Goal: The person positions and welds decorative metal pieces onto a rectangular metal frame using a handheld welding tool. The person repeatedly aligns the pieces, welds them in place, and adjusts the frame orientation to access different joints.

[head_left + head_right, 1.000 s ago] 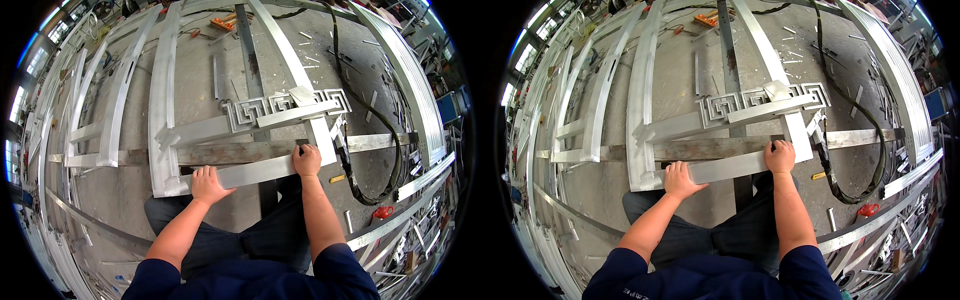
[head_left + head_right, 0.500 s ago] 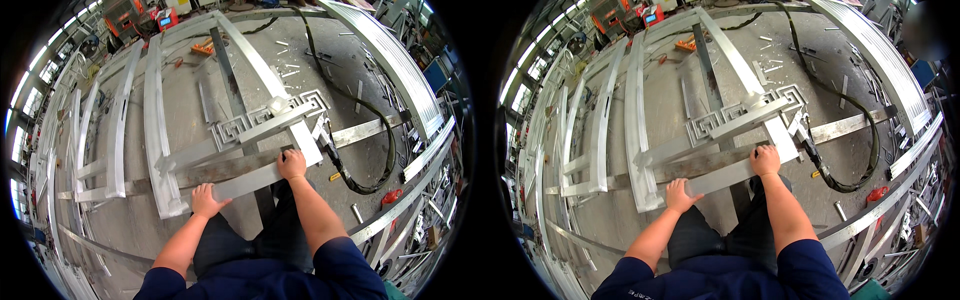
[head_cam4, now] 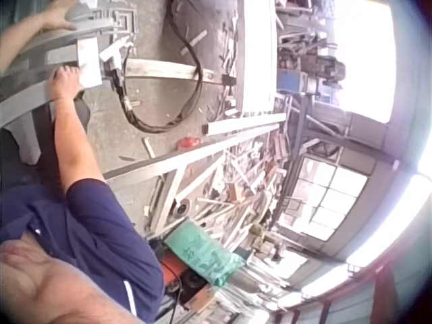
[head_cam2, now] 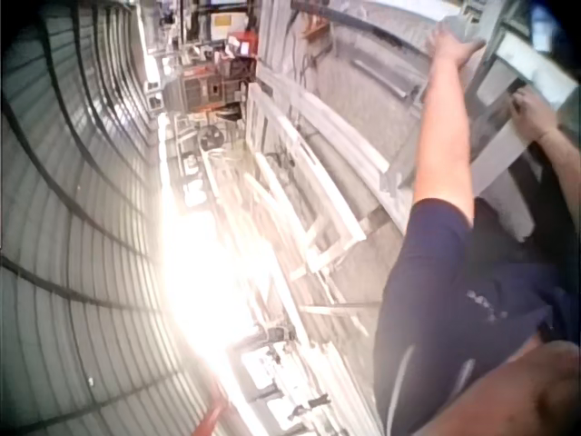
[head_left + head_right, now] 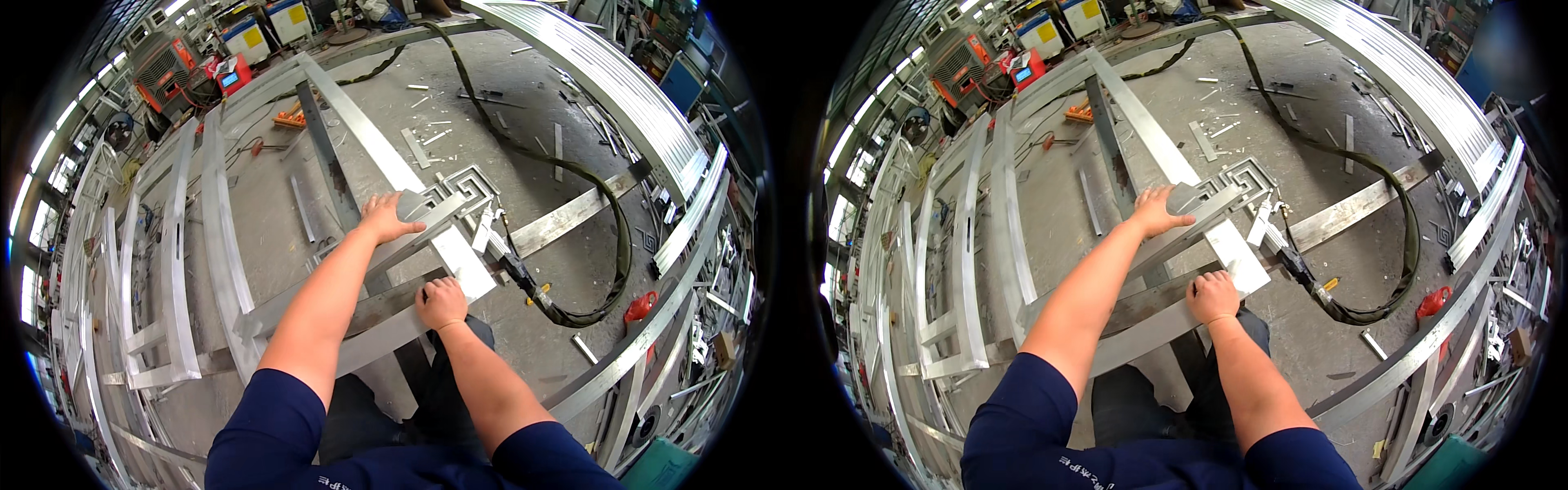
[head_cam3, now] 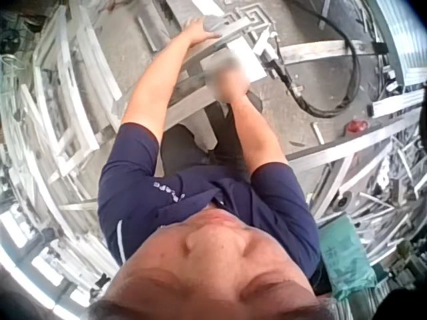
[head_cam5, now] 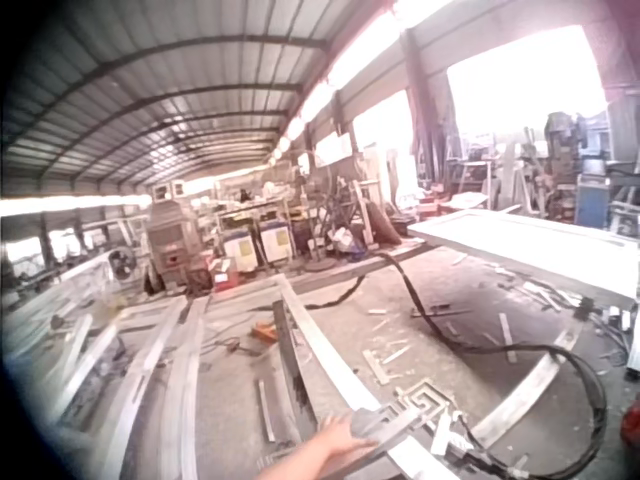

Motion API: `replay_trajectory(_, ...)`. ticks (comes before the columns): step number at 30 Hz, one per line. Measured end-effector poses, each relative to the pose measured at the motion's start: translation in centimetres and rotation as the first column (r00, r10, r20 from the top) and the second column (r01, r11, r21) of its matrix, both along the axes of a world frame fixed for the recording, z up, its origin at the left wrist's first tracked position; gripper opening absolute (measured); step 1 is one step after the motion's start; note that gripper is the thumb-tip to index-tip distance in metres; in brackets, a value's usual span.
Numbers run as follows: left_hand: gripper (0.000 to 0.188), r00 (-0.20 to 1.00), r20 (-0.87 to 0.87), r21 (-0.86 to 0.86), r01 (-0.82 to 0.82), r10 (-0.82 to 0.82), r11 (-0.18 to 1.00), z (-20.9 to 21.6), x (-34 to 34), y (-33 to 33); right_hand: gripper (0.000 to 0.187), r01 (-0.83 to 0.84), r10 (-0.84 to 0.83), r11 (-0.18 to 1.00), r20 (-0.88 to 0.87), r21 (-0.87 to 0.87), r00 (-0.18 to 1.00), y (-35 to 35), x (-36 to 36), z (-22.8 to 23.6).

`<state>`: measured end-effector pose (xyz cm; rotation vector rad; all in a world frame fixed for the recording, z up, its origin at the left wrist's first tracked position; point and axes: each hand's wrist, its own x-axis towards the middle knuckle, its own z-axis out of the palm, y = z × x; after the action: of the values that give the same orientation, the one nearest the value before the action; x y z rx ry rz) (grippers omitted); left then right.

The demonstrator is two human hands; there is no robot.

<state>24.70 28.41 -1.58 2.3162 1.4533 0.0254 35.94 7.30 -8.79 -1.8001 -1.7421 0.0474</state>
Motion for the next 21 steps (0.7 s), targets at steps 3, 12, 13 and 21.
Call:
replay_trajectory(3,0.123,0.993,-0.107,-0.146,0.023,-0.039,0.989,-1.3,2.2,1.4,0.027,0.002,-0.002,1.000,0.000,0.013,1.000,-0.1,0.4,0.0)
replay_trajectory(12,0.058,0.967,0.251,-0.062,-0.028,0.043,0.998,-4.2,-0.7,2.6,0.026,0.004,-0.004,1.000,-0.008,-0.024,1.000,-0.1,0.2,0.2)
replay_trajectory(13,0.060,0.963,0.266,-0.092,-0.024,0.048,0.995,-4.0,-0.6,2.5,0.026,0.006,-0.006,1.000,-0.007,-0.025,1.000,0.0,0.2,0.2)
replay_trajectory(21,0.077,0.979,0.190,-0.110,-0.046,0.067,0.993,-0.8,0.7,0.8,0.027,0.018,-0.018,1.000,-0.002,-0.025,1.000,0.1,0.5,0.4)
